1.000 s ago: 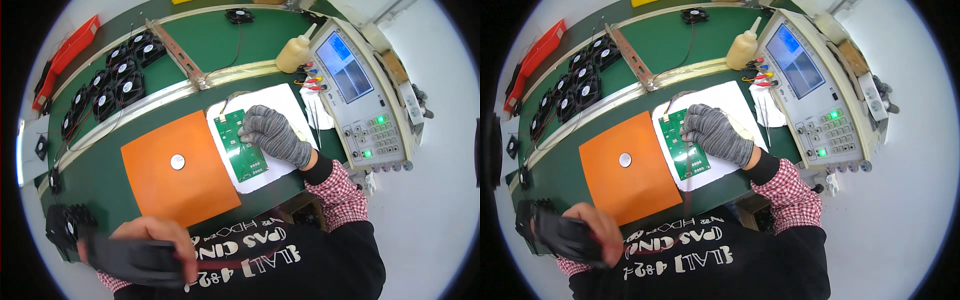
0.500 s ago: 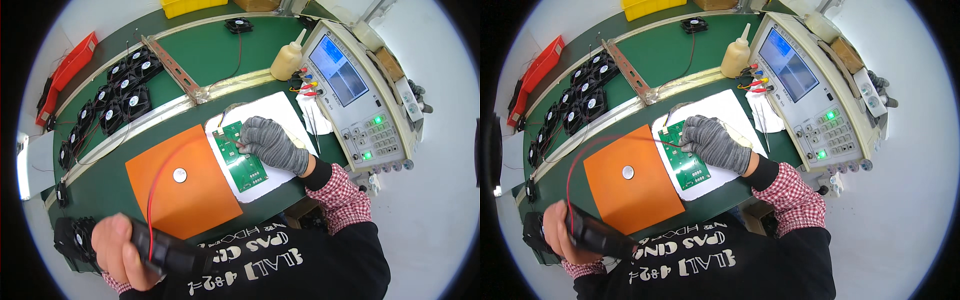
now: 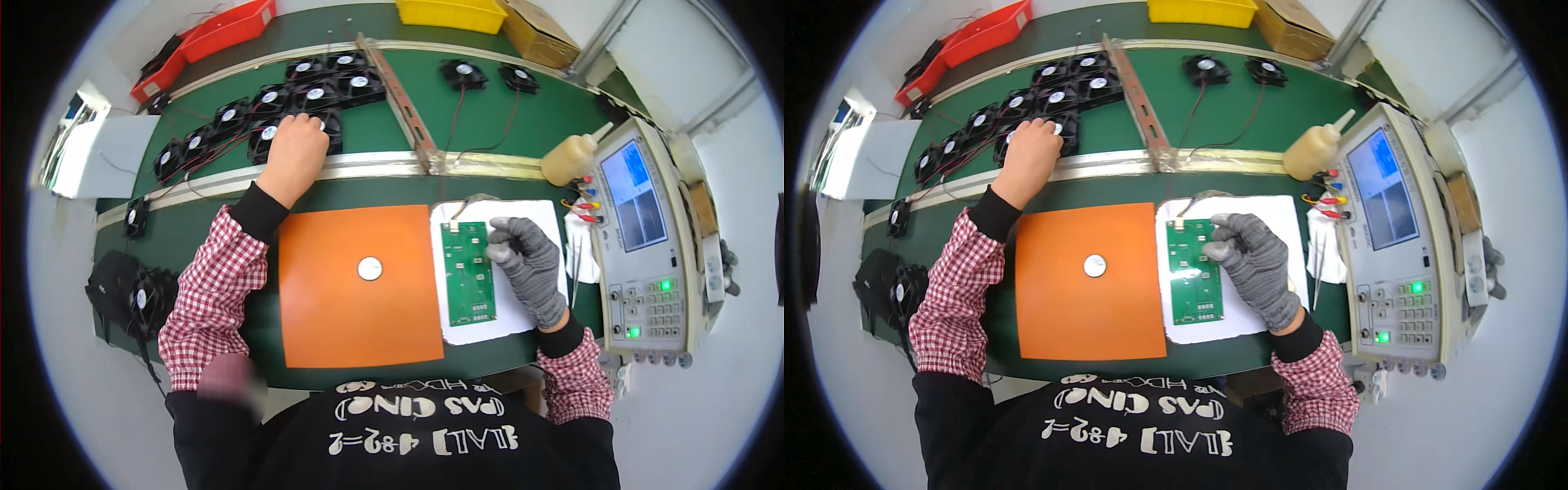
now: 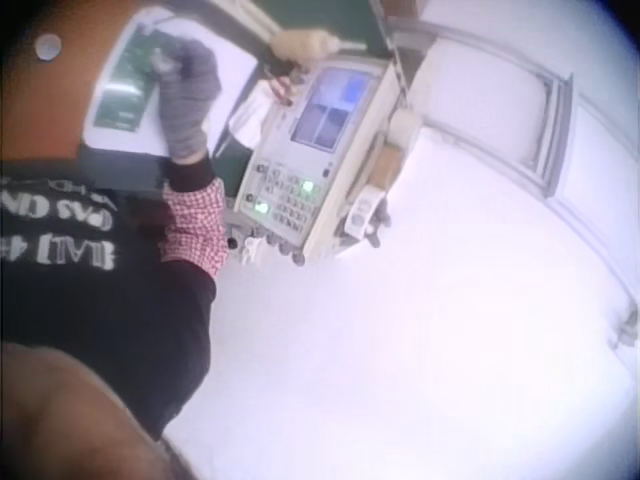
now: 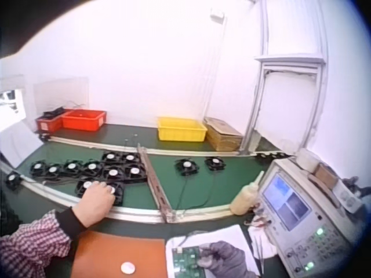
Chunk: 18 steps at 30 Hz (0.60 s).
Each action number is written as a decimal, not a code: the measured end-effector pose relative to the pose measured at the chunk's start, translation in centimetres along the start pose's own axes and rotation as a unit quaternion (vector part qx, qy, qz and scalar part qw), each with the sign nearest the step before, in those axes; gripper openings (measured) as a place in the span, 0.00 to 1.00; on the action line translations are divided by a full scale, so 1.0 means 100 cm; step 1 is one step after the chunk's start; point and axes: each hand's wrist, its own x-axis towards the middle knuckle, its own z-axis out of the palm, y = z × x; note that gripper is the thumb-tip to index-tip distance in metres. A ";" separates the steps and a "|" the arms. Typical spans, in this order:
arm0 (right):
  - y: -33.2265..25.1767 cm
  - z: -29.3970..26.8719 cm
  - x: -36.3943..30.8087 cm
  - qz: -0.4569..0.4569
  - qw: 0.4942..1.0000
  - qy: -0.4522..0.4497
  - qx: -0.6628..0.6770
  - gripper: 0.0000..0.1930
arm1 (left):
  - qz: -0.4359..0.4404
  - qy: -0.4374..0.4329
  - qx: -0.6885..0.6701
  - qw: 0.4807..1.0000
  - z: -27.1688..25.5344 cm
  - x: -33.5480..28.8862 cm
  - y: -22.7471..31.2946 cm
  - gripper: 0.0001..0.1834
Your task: The person repeatedly picks up small black cooling fans from a tray, connects them to a green circuit board using red and black wires, and places them back on the tray. This process is repeated for multiple fans in a continuous loop.
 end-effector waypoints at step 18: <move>-0.042 -0.020 -0.019 0.129 0.916 -0.342 0.164 0.09 | -0.259 0.321 -0.547 0.729 -0.131 -0.037 -0.039 0.08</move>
